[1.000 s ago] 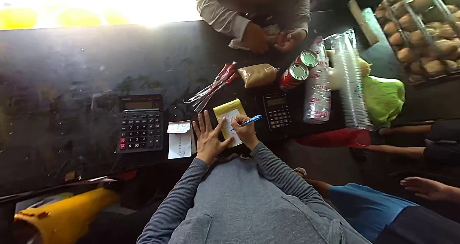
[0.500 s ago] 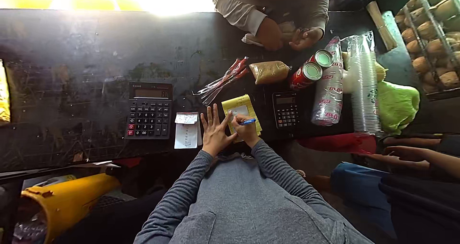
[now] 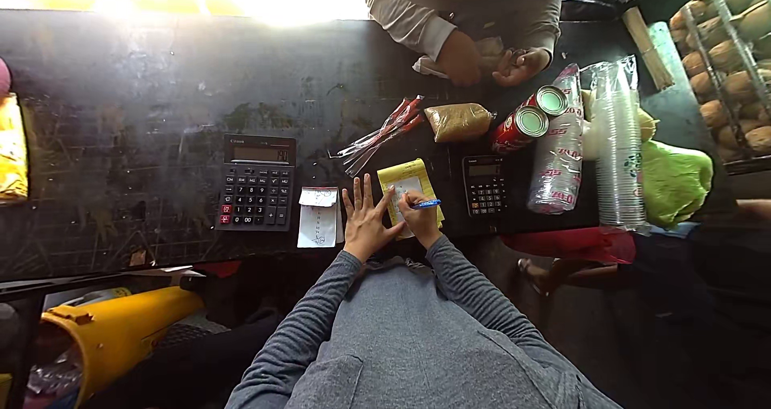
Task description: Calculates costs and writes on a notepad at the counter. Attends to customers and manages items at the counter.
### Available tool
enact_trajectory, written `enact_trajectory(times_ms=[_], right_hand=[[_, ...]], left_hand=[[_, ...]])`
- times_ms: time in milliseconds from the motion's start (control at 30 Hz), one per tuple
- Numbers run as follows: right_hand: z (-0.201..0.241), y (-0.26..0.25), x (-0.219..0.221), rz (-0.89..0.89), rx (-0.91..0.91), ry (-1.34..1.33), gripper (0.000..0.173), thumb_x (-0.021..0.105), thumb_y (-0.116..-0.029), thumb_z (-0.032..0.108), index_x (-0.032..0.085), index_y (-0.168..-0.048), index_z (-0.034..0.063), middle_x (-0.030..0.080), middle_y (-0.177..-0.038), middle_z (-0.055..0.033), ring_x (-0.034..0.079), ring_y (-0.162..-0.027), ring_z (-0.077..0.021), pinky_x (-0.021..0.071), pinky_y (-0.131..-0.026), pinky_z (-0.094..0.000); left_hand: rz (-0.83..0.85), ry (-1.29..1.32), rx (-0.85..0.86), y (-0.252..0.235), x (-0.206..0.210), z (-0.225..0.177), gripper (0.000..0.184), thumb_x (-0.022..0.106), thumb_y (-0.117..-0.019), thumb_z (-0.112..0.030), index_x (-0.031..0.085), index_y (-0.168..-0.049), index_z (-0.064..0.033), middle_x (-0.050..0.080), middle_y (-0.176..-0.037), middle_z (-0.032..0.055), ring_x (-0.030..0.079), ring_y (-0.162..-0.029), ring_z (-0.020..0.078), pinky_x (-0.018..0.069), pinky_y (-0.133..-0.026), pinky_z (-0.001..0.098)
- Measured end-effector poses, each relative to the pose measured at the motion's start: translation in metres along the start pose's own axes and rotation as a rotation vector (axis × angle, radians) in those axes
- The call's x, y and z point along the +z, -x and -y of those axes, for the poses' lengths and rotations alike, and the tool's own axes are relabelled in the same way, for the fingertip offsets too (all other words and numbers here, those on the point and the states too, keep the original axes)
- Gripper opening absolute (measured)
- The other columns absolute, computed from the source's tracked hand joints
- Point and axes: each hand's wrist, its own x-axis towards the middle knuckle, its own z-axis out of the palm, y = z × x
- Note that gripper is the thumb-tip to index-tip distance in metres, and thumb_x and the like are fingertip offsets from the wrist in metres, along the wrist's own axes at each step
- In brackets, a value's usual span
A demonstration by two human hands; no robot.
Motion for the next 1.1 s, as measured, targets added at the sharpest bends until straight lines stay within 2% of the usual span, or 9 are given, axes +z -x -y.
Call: enact_trajectory(times_ms=[367,567,767,867,1100], right_hand=[[-0.0018,-0.0002,0.0006,0.011,0.011,0.010,0.031,0.064,-0.0865,0.003,0.049,-0.060,0.0063,0.045,-0.053,0.0004,0.042,-0.047,-0.0073,0.0363,-0.046,-0.0262],[0.0022,-0.0017,-0.0065,-0.071,0.044,-0.097,0.035,0.061,-0.0882,0.002,0.044,-0.059,0.0098,0.041,-0.054,0.0046,0.038,-0.048,-0.0022,0.0340,-0.048,-0.0197],[-0.0030,0.0006,-0.0035,-0.040,0.046,0.026,0.030,0.064,-0.0883,0.004,0.050,-0.062,0.0051,0.046,-0.055,-0.0006,0.042,-0.048,-0.0085,0.0371,-0.048,-0.0269],[-0.0012,0.0005,-0.0018,-0.058,0.073,0.013,0.032,0.063,-0.0887,0.005,0.047,-0.061,0.0078,0.043,-0.053,0.0009,0.041,-0.047,-0.0076,0.0358,-0.047,-0.0261],[-0.0001,0.0005,-0.0022,-0.068,0.034,0.048,0.032,0.063,-0.0887,0.005,0.048,-0.061,0.0073,0.043,-0.053,0.0011,0.041,-0.047,-0.0071,0.0354,-0.047,-0.0254]], left_hand=[[0.003,0.004,0.000,0.0004,-0.0012,-0.0003,0.085,0.059,-0.0812,-0.079,0.046,-0.154,-0.0367,0.010,-0.169,0.0259,0.000,-0.157,0.0438,-0.0032,-0.120,0.0696],[-0.007,0.004,0.007,-0.0004,-0.0019,-0.0006,0.086,0.055,-0.0820,-0.082,0.046,-0.154,-0.0356,0.013,-0.168,0.0264,0.003,-0.156,0.0457,-0.0015,-0.120,0.0709],[0.018,-0.002,0.005,-0.0002,-0.0025,-0.0009,0.086,0.055,-0.0822,-0.081,0.045,-0.154,-0.0360,0.011,-0.169,0.0252,0.001,-0.157,0.0440,-0.0027,-0.120,0.0706],[0.016,-0.005,0.005,-0.0001,-0.0029,-0.0006,0.085,0.056,-0.0822,-0.081,0.046,-0.154,-0.0356,0.012,-0.169,0.0254,0.001,-0.157,0.0446,-0.0022,-0.119,0.0713],[0.004,-0.009,0.005,-0.0002,-0.0022,-0.0009,0.086,0.055,-0.0819,-0.081,0.046,-0.154,-0.0357,0.012,-0.168,0.0257,0.002,-0.157,0.0441,-0.0027,-0.120,0.0704]])
